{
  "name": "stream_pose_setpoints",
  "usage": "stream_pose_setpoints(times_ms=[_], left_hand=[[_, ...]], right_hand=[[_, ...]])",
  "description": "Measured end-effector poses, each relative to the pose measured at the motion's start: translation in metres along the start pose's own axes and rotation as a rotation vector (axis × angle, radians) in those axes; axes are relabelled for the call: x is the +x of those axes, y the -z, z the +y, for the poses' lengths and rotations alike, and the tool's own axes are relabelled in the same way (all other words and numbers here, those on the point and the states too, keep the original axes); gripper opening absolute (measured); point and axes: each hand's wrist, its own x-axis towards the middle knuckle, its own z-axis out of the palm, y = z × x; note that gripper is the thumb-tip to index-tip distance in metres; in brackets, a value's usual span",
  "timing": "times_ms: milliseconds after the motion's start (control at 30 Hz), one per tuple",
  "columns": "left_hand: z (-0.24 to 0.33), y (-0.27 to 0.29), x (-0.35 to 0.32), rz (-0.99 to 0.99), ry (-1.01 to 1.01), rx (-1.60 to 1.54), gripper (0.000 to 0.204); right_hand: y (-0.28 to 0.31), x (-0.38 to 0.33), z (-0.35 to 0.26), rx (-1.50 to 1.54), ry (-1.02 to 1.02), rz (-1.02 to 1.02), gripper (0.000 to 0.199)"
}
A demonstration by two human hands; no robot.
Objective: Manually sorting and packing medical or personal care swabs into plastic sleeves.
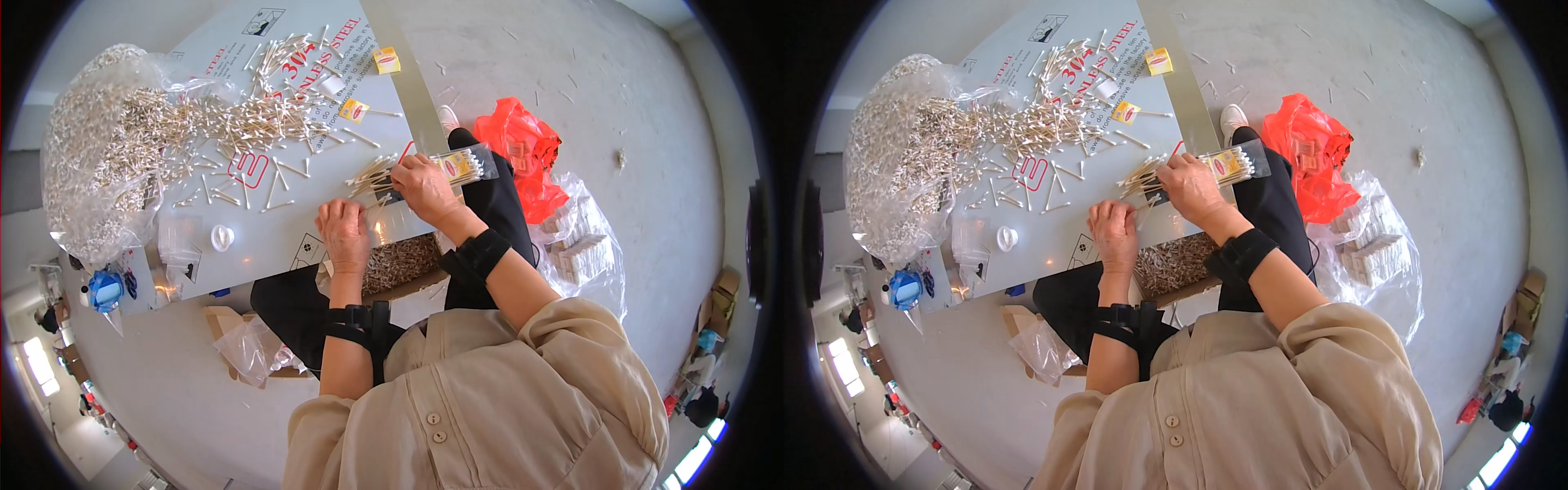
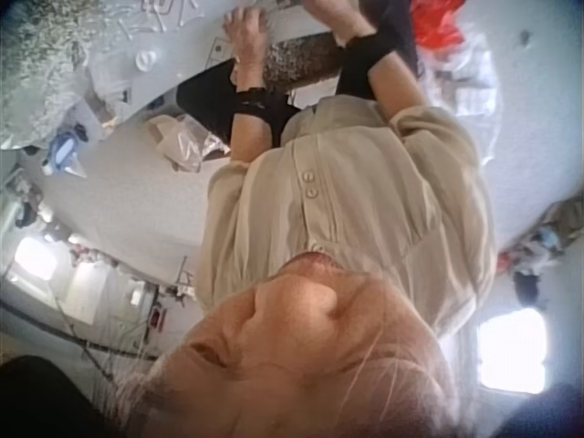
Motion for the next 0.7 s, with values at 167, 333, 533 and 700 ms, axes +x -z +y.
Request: stream_pose_setpoints(times_ms=[167, 333, 533, 700], left_hand=[[0.002, 0.001, 0.000, 0.056, -0.009, -0.073, 0.015], [0.028, 0.010, -0.005, 0.086, -0.069, 0.005, 0.016], [0.024, 0.002, -0.011, -0.057, -0.138, -0.011, 0.016], [0.020, 0.008, -0.003, -0.027, -0.177, -0.006, 0.019]], right_hand=[[0.002, -0.008, 0.005, 0.027, 0.040, 0.051, 0.006], [0.003, -0.010, 0.004, 0.033, 0.015, 0.082, 0.005], [0.007, 0.004, -0.006, 0.038, 0.060, -0.018, 0.005], [0.004, 0.008, 0.002, -0.047, 0.007, -0.069, 0.007]])
